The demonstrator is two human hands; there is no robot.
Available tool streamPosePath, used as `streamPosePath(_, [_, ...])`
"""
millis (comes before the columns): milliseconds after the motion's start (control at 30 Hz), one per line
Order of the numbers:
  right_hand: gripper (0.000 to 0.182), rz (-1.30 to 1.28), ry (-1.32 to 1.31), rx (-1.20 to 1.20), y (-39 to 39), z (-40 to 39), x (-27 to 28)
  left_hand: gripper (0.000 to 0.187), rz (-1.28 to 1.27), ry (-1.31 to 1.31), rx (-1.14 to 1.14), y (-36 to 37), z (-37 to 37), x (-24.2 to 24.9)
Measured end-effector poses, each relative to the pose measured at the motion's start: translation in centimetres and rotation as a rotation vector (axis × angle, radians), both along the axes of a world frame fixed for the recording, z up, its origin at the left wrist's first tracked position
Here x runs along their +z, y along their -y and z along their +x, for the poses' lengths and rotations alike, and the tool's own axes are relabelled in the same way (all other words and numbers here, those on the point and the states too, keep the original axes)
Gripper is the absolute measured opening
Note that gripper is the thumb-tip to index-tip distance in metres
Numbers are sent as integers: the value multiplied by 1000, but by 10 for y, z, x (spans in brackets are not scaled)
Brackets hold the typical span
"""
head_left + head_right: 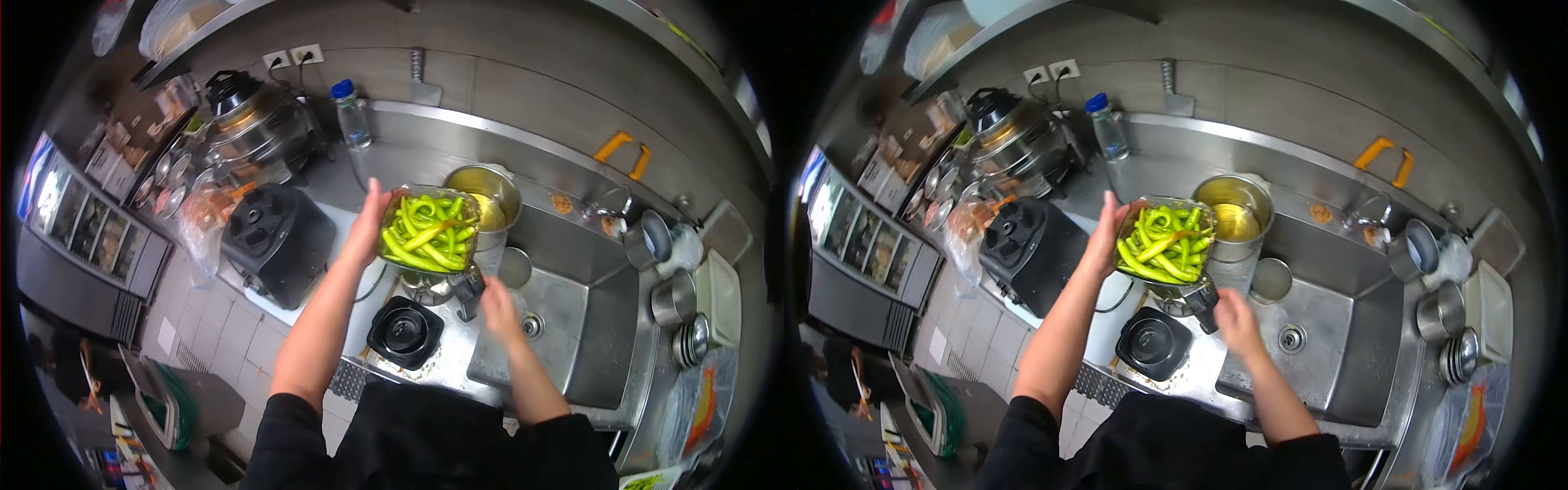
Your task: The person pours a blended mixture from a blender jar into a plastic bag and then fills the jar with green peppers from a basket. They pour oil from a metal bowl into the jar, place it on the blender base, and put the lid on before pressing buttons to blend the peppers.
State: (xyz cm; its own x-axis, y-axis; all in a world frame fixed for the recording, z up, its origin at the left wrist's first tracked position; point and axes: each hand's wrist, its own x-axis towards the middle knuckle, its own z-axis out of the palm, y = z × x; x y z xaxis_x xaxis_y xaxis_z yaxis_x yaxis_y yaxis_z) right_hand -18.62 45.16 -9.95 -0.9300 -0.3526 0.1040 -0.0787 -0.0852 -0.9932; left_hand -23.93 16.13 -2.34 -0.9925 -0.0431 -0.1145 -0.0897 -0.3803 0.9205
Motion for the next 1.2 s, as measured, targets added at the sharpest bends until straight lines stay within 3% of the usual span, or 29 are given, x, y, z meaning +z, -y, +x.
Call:
streamPosePath(67, [36, 19, -279, -81, 29, 29, 23, 94, 88, 29, 7, -11, 2, 6])
streamPosePath(133, [39, 106, -77, -152, 41, 28, 21, 92, 55, -2, 56, -17, 6, 13])
streamPosePath(200, [38, -6, -211, -309, 56, 21, 16, 83, 180, -55, -16, -13, -2, 3])
streamPosePath(333, [47, -29, -230, -273, 57, 11, 53, 79, 100, -183, -15, 3, -7, 19])
streamPosePath(400, [54, -83, -114, -242, 66, 13, 94, 77, 46, -343, -67, 14, -3, 55])
streamPosePath(467, [59, -11, -254, -240, 76, 5, 120, 77, 32, -435, -90, 32, 4, 95])
streamPosePath(600, [45, -133, -344, -205, 142, 15, 190, 76, -63, -564, 23, 95, 23, 169])
streamPosePath(733, [38, -238, -401, -195, 239, 33, 232, 65, 60, -602, -91, 181, 49, 223])
streamPosePath(800, [37, -242, -398, -212, 286, 42, 241, 88, 44, -468, -213, 231, 44, 234])
streamPosePath(967, [32, -295, -333, -193, 375, 54, 241, 55, 128, -476, -94, 312, 60, 229])
streamPosePath(1133, [32, -232, -329, -271, 418, 67, 247, 50, 151, -529, -75, 343, 57, 229])
streamPosePath(1200, [32, -216, -330, -260, 424, 67, 251, 39, 205, -494, -100, 347, 59, 231])
